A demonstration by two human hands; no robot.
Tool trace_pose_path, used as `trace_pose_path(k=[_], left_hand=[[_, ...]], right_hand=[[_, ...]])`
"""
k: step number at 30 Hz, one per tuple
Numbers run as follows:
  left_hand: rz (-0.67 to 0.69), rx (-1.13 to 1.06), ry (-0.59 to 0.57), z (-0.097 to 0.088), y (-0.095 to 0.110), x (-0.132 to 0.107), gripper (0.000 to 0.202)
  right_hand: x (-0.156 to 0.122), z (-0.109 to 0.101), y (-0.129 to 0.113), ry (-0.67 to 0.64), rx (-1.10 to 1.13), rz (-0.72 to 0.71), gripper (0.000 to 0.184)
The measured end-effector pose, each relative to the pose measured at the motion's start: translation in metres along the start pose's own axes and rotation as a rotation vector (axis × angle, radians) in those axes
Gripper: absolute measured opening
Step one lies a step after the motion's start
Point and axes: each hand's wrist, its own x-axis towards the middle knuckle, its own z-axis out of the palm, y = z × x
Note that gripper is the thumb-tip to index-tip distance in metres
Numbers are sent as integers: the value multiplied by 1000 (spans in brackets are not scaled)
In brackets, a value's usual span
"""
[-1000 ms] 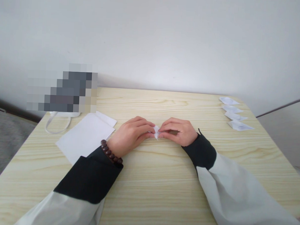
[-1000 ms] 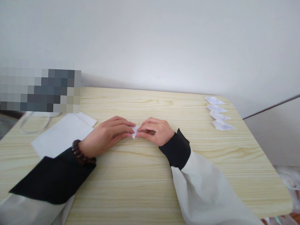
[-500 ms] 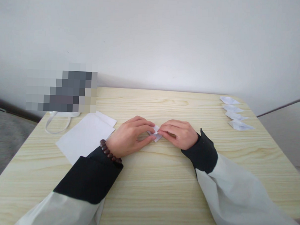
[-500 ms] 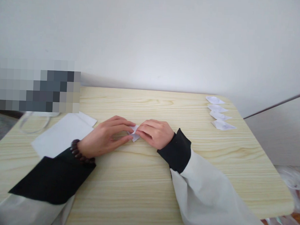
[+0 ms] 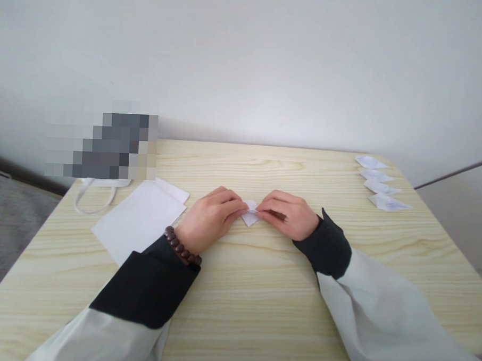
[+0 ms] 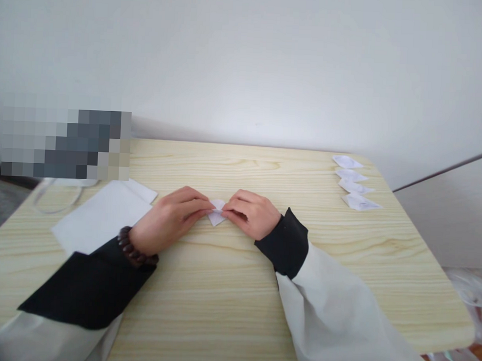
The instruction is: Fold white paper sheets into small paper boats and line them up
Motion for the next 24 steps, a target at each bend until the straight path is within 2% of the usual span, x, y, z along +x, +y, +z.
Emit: trace_pose_path(k=[5, 8, 13, 19, 24], left_hand=[[-103, 24, -11, 0, 3, 2, 15], [-89, 17, -8, 1, 3, 1, 15], [-38, 11, 8, 3, 0, -1, 17], [-41, 25, 10, 3, 1, 0, 17], [-38, 52, 13, 1, 2, 0, 17]], right_hand=[[0, 3, -3, 50, 102, 207, 11], [1, 3, -4, 97, 204, 314, 15], [1, 1, -4, 0, 155, 223, 12], [-2, 2, 2, 6, 70, 78, 16], [-4, 4, 4, -13, 110, 75, 17]])
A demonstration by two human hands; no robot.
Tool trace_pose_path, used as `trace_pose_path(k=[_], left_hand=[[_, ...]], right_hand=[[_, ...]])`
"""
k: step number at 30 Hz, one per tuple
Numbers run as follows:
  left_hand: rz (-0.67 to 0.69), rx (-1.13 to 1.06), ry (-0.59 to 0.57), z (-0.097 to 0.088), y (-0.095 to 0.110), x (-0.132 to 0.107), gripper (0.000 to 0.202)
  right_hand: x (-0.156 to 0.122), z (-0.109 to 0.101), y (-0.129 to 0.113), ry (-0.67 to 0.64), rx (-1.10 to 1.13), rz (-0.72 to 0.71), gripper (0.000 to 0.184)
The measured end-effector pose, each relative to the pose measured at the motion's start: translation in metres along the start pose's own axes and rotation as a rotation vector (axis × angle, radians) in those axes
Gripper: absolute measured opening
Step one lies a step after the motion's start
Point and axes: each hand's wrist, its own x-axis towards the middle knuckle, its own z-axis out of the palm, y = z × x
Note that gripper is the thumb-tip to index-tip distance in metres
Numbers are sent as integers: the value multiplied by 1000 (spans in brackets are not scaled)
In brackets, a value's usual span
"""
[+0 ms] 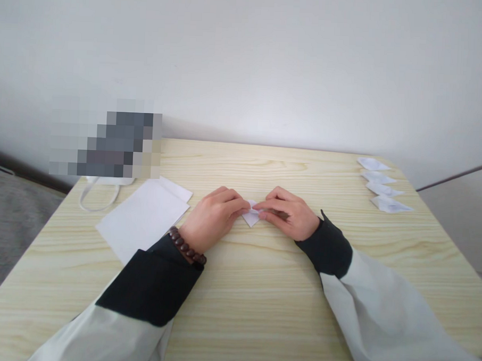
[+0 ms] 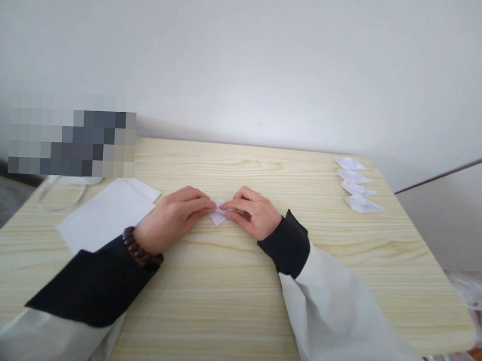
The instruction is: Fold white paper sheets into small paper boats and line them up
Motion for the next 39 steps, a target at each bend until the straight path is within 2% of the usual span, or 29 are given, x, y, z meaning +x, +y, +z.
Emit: trace_pose_path(k=[9, 12, 16, 19, 23, 26, 30, 39], left_hand=[[9, -23, -13, -2, 0, 0, 18], [1, -36, -30, -3, 2, 1, 18], [-45, -47, -29, -3, 2, 1, 17], [-104, -59, -6, -2, 0, 1, 15], [-163, -64, -57, -4, 2, 1, 17], [-184, -90, -69, -5, 4, 3, 17], [-170, -114, -80, -3, 6, 4, 19], [-304, -110, -26, 0, 6, 3, 15]], right_hand=[[5, -1, -2, -52, -38, -30, 20], [4, -1, -3, -28, -37, -27, 18], [3, 1, -5, 27, -30, 84, 14], [3, 3, -8, 22, -82, 156, 16], [5, 8, -13, 39, -157, 246, 17], [7, 10, -15, 67, -173, 282, 19], [8, 8, -14, 60, -82, 332, 19], [10, 9, -17, 53, -68, 392, 22]])
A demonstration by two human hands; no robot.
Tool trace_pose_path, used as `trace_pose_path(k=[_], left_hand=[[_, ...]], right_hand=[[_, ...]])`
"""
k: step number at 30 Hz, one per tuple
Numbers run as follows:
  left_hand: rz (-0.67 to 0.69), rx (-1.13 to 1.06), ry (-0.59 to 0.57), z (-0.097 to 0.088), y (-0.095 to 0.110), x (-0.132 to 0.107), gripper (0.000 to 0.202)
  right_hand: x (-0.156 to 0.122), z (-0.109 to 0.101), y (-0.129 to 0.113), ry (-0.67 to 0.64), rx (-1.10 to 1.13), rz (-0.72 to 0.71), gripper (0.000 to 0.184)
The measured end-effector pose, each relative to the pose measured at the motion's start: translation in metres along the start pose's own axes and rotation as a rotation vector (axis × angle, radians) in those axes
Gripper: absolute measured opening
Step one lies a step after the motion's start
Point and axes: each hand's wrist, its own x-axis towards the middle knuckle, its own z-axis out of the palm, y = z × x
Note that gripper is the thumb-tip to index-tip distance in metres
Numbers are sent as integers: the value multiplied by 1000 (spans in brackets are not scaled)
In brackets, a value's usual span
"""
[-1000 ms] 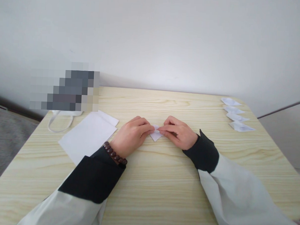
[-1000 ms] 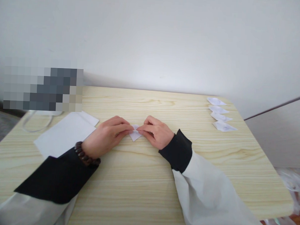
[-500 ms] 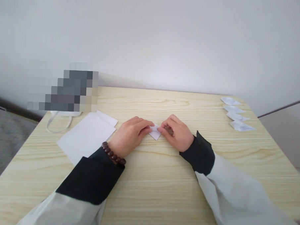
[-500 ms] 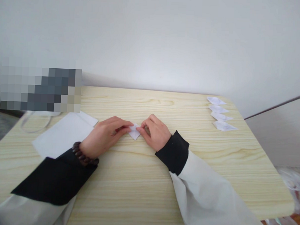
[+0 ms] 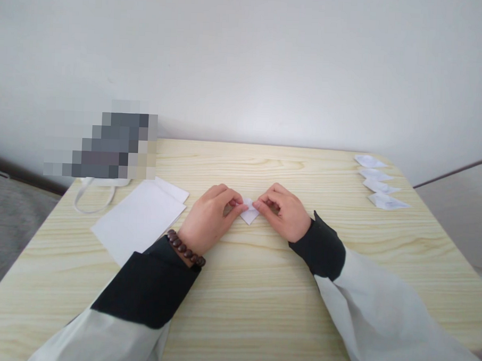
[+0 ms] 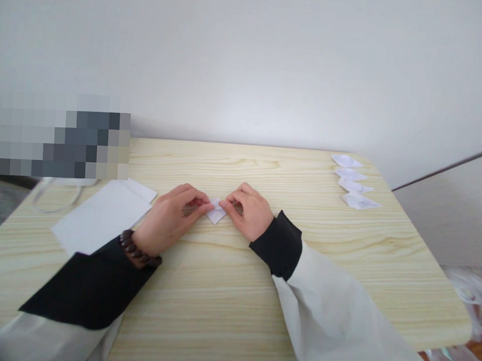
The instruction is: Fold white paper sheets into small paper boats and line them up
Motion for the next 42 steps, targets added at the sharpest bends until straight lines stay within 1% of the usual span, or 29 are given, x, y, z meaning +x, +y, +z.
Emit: trace_pose_path(k=[2, 5, 11, 13, 16, 26, 30, 33, 37, 42], left_hand=[[-3, 48, -2, 0, -1, 0, 19], [6, 107, -41, 0, -2, 1, 24], [-13, 219, -111, -3, 4, 2, 22], [-32, 244, -112, -3, 7, 1, 21], [-77, 261, -84, -2, 9, 0, 19], [-108, 236, -87, 1, 8, 0, 12], [-132, 253, -74, 1, 9, 0, 17], [-122, 247, -63, 1, 7, -1, 21], [-56, 170, -46, 1, 2, 0, 14], [-49, 28, -12, 3, -3, 3, 5]], right_hand=[[0, 1, -1, 4, -17, 2, 23], [0, 2, -1, 14, -46, -8, 23], [0, 8, -4, 79, -115, 0, 23], [1, 10, -5, 99, -151, 9, 24], [1, 12, -5, 107, -190, 18, 24], [2, 11, -5, 79, -201, 18, 24], [1, 12, -3, 106, -185, 22, 16], [1, 10, 0, 104, -119, 18, 10], [0, 4, 6, 59, -30, -39, 9], [-3, 0, 5, 21, -29, -128, 12]])
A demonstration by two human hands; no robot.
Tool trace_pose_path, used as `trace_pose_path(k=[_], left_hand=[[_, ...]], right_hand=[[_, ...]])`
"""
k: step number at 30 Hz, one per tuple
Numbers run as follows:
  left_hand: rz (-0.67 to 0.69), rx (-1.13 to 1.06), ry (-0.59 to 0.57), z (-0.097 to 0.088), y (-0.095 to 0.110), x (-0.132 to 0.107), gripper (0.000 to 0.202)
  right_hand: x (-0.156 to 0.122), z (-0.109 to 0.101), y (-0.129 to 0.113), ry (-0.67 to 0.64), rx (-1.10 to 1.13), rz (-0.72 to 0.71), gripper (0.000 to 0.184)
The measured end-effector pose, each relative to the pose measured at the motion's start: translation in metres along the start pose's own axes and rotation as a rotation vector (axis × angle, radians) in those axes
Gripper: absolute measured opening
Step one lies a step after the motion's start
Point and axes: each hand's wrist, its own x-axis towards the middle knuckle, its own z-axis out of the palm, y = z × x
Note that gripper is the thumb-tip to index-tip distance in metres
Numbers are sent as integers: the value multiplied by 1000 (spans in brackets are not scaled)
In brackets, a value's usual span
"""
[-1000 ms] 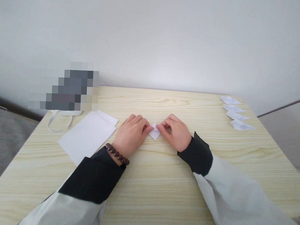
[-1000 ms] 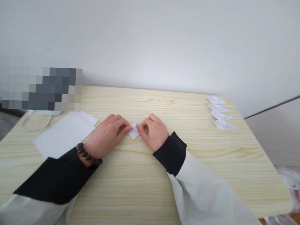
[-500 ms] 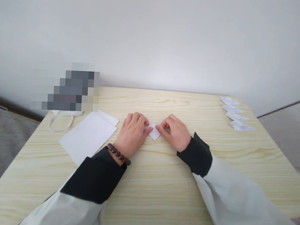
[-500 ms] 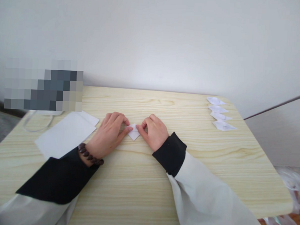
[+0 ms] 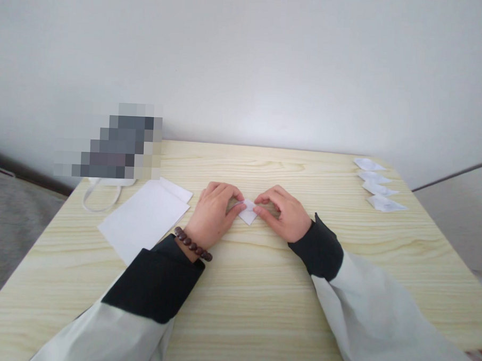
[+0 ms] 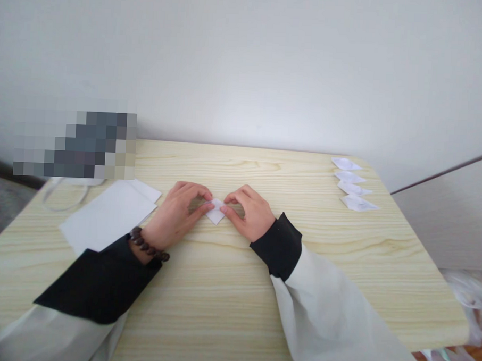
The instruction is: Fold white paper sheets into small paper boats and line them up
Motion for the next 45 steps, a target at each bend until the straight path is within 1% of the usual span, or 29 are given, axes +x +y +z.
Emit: trace_pose_path(k=[2, 4, 7, 10, 12, 17, 19, 21, 24, 28, 32, 36, 39, 42, 45], left_hand=[[16, -67, 1, 0, 1, 0, 4], [16, -130, -21, -1, 3, 0, 4], [-40, -263, -53, -3, 5, -1, 9], [-96, -385, -70, -4, 5, 0, 21], [-108, -386, -82, -6, 6, 0, 25], [-105, -286, -83, -10, 9, 2, 21], [-113, -284, -95, -11, 11, 2, 20], [-129, -321, -100, -12, 12, 2, 20], [-144, -386, -104, -12, 13, 2, 22], [-119, -436, -149, -15, 14, 2, 30], [-90, -481, -201, -16, 12, 2, 30], [-164, -539, -228, -13, 9, 1, 26], [-232, -608, -236, -12, 10, 0, 26], [-275, -647, -227, -12, 10, 0, 26], [-300, -693, -251, -13, 8, 1, 27]], right_hand=[[0, 0, -2, -6, -7, -11, 13], [0, 1, -4, 3, -3, 6, 13], [1, 0, -5, 18, 7, 29, 15], [2, -3, -6, -10, 11, -3, 21], [2, -4, -6, -26, 46, -18, 24], [2, -6, -6, -52, 124, -36, 24], [2, -6, -7, -68, 137, -38, 24], [2, -7, -7, -69, 164, -15, 24], [0, -8, -7, -42, 241, 63, 24], [-2, -8, -7, -11, 314, 148, 24], [-1, -8, -9, 4, 304, 147, 26], [0, -8, -9, -26, 264, 57, 23], [0, -8, -8, -49, 259, 18, 23], [0, -8, -7, -43, 293, 27, 22], [0, -8, -5, -37, 356, 107, 22]])
